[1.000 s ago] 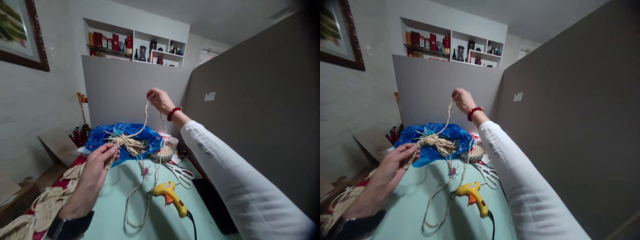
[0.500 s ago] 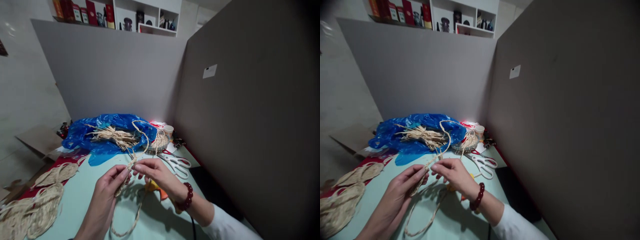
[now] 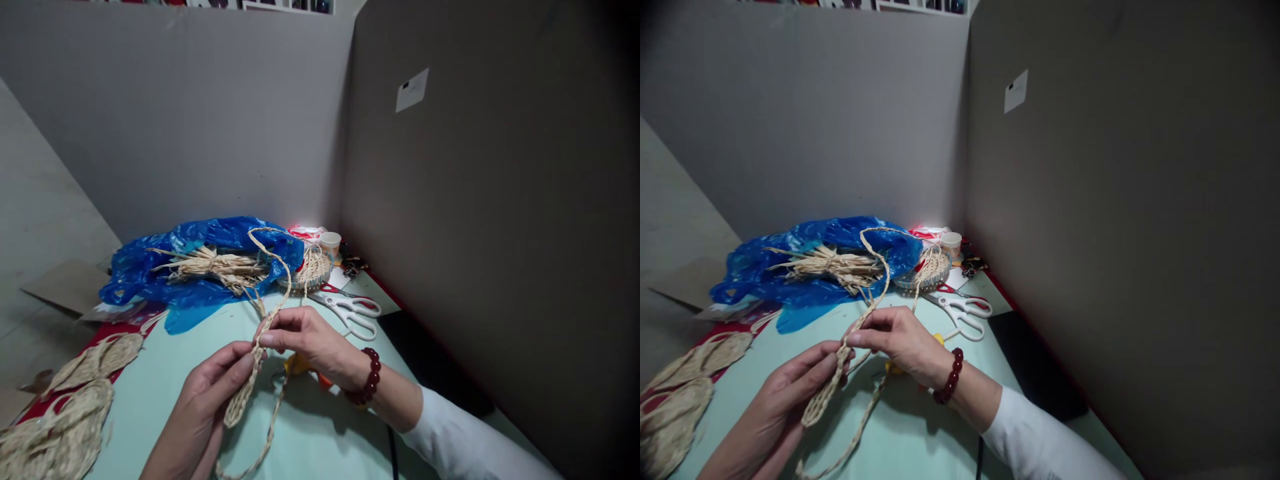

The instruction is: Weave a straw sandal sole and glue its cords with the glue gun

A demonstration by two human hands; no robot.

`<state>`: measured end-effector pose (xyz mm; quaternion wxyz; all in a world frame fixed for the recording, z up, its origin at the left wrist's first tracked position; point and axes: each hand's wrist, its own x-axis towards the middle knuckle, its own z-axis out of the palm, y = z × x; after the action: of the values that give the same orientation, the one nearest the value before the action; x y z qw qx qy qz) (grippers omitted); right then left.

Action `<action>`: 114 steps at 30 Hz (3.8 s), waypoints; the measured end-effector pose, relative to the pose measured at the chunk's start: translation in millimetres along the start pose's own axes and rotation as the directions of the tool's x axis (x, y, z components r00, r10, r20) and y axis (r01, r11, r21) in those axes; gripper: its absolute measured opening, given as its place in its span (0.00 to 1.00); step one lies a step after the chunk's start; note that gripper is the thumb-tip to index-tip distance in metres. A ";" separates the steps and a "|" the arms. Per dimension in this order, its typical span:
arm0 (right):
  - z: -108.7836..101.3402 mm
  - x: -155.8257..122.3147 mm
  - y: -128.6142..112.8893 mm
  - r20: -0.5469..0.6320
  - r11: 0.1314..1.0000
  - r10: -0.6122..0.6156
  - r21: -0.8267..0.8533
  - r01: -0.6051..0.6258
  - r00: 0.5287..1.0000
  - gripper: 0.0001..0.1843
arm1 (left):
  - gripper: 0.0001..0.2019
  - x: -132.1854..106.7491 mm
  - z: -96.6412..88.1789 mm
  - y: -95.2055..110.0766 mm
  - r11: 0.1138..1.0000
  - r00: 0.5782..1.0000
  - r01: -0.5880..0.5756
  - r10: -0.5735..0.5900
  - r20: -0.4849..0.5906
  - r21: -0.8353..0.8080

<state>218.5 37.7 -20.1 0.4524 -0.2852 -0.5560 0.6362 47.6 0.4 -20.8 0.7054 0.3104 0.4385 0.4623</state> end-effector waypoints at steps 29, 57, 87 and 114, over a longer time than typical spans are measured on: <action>-7.1 1.6 14.1 0.117 1.000 -0.016 -0.008 0.017 0.993 0.18 | 0.12 2.3 -5.9 -5.1 0.994 0.999 -0.018 0.023 -0.042 0.105; -36.4 -92.7 -2.0 -0.439 0.648 0.226 -0.598 -0.471 0.870 0.08 | 0.14 11.1 -19.9 13.6 0.882 0.963 -0.246 0.270 -0.003 0.402; -1.4 -116.1 -44.7 -0.471 0.831 0.396 -0.182 -0.526 0.788 0.36 | 0.13 2.5 -16.9 6.5 0.804 0.958 -0.286 0.250 0.141 0.521; -4.3 -110.4 -49.3 -0.461 0.746 0.121 -0.542 -0.387 0.879 0.28 | 0.11 2.5 -25.6 6.6 0.656 0.941 -0.339 0.238 0.242 0.674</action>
<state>282.3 -60.4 11.0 0.3429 -0.6149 -0.5847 0.4031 22.4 6.1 -26.9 0.4770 0.6522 0.4788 0.3433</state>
